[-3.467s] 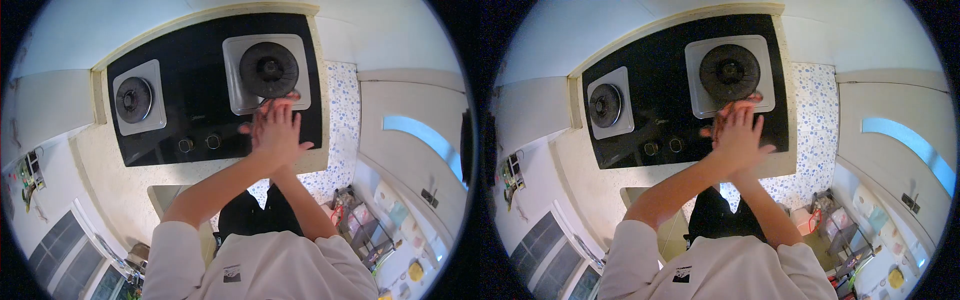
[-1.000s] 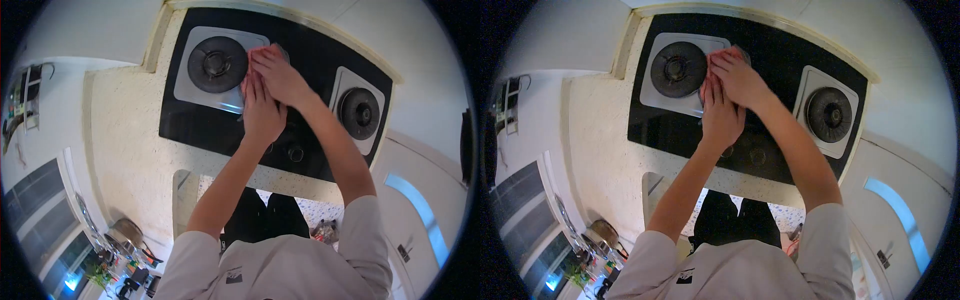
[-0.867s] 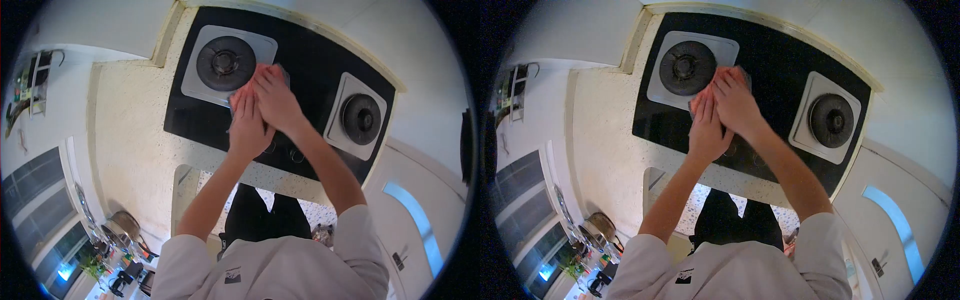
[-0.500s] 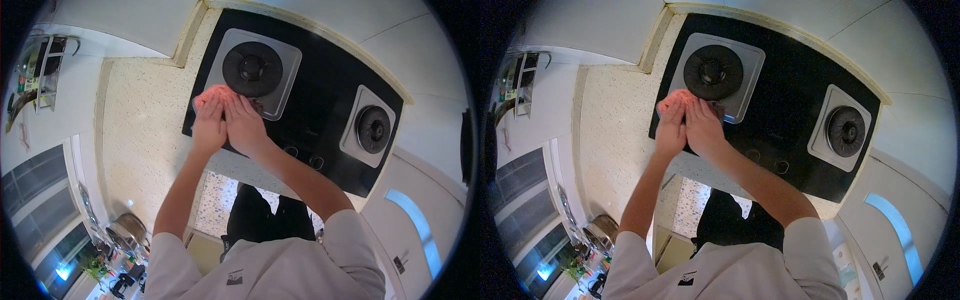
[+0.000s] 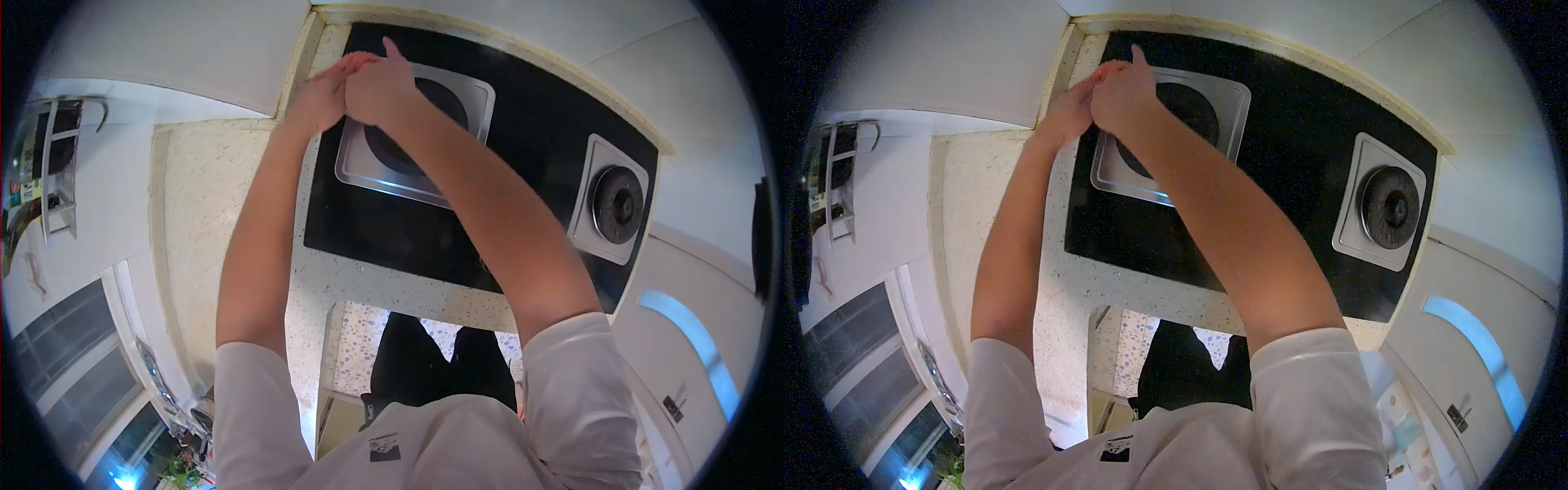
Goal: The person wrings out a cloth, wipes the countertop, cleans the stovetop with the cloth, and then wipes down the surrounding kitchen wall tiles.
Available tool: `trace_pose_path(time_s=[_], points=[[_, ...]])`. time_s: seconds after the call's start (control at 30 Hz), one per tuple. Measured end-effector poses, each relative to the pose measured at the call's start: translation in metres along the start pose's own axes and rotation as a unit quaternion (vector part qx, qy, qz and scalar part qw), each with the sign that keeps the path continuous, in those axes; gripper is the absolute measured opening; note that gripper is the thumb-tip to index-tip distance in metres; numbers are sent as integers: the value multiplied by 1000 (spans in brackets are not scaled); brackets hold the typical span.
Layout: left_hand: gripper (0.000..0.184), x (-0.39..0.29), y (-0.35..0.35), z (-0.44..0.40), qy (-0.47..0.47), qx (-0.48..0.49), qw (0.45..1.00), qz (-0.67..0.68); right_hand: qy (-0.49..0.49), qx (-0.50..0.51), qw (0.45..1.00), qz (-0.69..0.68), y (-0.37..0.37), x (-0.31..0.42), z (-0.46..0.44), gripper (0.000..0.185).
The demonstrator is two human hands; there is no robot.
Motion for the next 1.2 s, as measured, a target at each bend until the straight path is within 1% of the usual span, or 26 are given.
trace_pose_path(time_s=[0.03,0.1,0.13,0.2,0.23,0.27,0.33,0.37,0.43,0.5,0.53,0.57,0.6,0.67,0.7,0.73,0.77,0.87,0.97,1.07,1.1,1.17,1.2], points=[[41,0,3,-12,22,-2,1000,-9,22,-22,999,-12,2,-12,-7,32],[40,30,23,-45,110,-19,992,-58,44,17,998,-31,3,-39,-15,32],[41,23,30,-55,84,20,992,-94,54,36,997,-41,6,-52,-16,32],[43,9,46,-78,33,97,981,-167,64,22,997,-37,11,-79,-7,33],[45,5,63,-89,54,153,952,-258,68,15,997,-35,13,-92,1,33],[44,0,72,-95,69,129,952,-270,76,30,996,-32,17,-105,9,33],[43,-39,89,-91,97,83,948,-293,91,64,993,-29,25,-129,33,33],[37,-59,96,-88,80,120,932,-332,106,46,993,-40,25,-142,44,33],[35,-85,116,-86,83,117,934,-326,132,14,989,-63,39,-159,70,32],[33,-106,136,-85,98,111,939,-311,133,-59,985,-89,45,-171,99,32],[33,-119,144,-80,114,131,937,-302,133,-96,981,-101,43,-173,113,33],[33,-131,152,-70,129,151,935,-292,129,-80,985,-81,48,-173,128,33],[33,-143,158,-56,144,172,933,-283,123,-103,984,-81,51,-169,146,33],[35,-142,176,-25,188,57,947,-253,108,-156,978,-83,59,-155,179,34],[36,-141,180,-5,208,0,949,-237,105,-154,980,-64,64,-143,195,35],[41,-143,183,14,216,37,946,-238,100,-153,982,-44,63,-130,211,36],[46,-145,185,37,224,76,942,-237,105,-117,987,-45,61,-114,224,39],[57,-129,191,95,223,31,955,-191,111,-112,987,-20,62,-72,253,40],[62,-121,177,142,199,56,962,-179,121,-109,986,-27,63,-29,266,39],[61,-85,152,184,95,39,990,-101,84,-129,980,-122,73,17,266,40],[61,-73,140,198,92,16,986,-139,67,-157,971,-166,71,33,263,40],[62,-41,112,227,90,-28,972,-215,34,-171,962,-210,72,76,243,41],[62,-17,106,243,66,-18,969,-235,7,-169,964,-207,74,100,230,42]])
Point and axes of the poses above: each hand's wrist, its own z-axis away from the middle knuckle, its own y-axis out of the palm, x = y × z, the point moved 8 cm from there along -z, towards the middle knuckle, and after that the axes turned 9 degrees about y, right-handed, at the moved point
